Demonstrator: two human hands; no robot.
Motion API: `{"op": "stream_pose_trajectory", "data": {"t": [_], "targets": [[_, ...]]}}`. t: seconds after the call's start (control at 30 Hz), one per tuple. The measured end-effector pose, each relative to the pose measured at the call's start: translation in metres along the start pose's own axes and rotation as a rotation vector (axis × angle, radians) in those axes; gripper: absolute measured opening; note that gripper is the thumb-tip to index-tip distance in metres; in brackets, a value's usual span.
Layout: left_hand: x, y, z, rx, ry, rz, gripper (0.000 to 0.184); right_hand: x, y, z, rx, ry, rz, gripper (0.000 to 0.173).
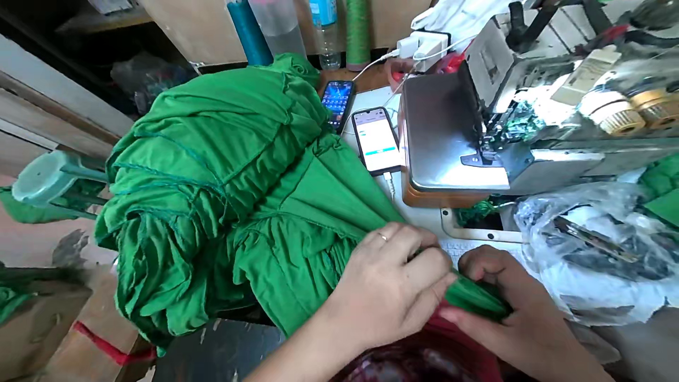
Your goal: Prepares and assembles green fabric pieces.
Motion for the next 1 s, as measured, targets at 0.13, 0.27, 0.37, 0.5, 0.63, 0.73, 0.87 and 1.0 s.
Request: {"op": "stream_pose_trajectory", "data": {"t": [0.13, 0.27, 0.37, 0.5, 0.63, 0.73, 0.87, 1.0], "targets": [[0.009, 0.006, -0.013, -0.026, 0.056, 0.100, 0.024, 0.004, -0.011, 0.004, -0.258, -0.097, -0.060, 0.016], [0.014, -0.010, -0.020, 0.019, 0.090, 0.078, 0.019, 0.004, -0.020, 0.002, -0.313, -0.136, -0.092, 0.019], [0.018, -0.021, -0.024, 0.038, 0.100, 0.096, 0.021, 0.005, -0.010, 0.002, -0.012, -0.109, 0.020, 0.019], [0.025, -0.019, -0.026, 0.087, 0.128, 0.161, 0.024, 0.009, 0.012, 0.021, 0.309, -0.051, 0.154, 0.037], [0.029, -0.031, -0.023, 0.092, 0.126, 0.202, 0.026, 0.014, 0.018, 0.021, 0.165, -0.134, 0.133, 0.024], [0.034, -0.059, -0.016, 0.151, 0.104, 0.205, 0.027, 0.017, 0.013, 0.015, 0.145, -0.136, 0.142, 0.025], [0.044, -0.102, 0.016, 0.342, 0.061, 0.146, 0.035, 0.017, 0.004, -0.006, 0.208, -0.091, 0.150, 0.027], [0.055, -0.104, 0.084, 0.285, -0.142, 0.187, 0.022, 0.014, 0.002, -0.050, 0.235, 0.069, 0.075, 0.022]]}}
Point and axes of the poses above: each hand's wrist, its own x-axis towards the middle knuckle, its own y-axis out of the palm, z = x × y, the point moved 8 cm from there along x, towards the middle knuckle, and after that the axes turned 8 degrees about -x, right-handed, at the moved point
